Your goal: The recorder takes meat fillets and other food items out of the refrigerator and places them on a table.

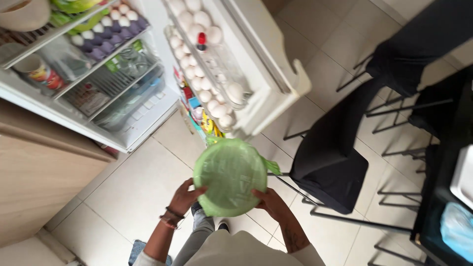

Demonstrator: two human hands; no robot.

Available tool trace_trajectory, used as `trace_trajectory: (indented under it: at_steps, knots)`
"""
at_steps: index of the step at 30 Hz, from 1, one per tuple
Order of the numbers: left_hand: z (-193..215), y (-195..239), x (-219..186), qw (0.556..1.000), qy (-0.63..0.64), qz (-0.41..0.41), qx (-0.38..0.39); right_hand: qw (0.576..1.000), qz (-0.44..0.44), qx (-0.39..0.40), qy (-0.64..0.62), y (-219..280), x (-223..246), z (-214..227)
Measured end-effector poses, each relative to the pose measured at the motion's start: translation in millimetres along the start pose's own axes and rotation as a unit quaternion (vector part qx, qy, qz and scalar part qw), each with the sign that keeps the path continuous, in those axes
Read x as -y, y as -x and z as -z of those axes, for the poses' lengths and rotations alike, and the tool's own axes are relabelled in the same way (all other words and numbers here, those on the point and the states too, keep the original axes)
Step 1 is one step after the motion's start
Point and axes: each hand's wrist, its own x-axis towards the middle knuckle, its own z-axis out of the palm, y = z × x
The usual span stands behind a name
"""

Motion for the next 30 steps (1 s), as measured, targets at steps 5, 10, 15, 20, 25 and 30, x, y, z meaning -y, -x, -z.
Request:
trace_trajectory:
  at_steps: [5,10,15,20,25,30]
  knots:
    - [-87,-25,-25,0.996,-0.042,-0.048,0.067,0.986,0.06,-0.133,-0.078,3,-45,95]
    - [-156,-66,-48,0.989,-0.056,-0.107,0.084,0.964,0.158,-0.171,-0.133,-3,-13,148]
    - [-176,-79,-68,0.98,-0.007,-0.18,0.087,0.943,0.243,-0.191,-0.125,-7,37,156]
    - [-177,-69,-77,0.976,0.063,-0.19,0.081,0.952,0.243,-0.162,-0.096,-29,36,185]
    - [-163,-36,-79,0.976,0.049,-0.198,0.078,0.958,0.229,-0.152,-0.079,-31,27,179]
    - [-144,-12,-65,0.983,0.093,-0.146,0.065,0.967,0.215,-0.126,-0.05,-7,50,133]
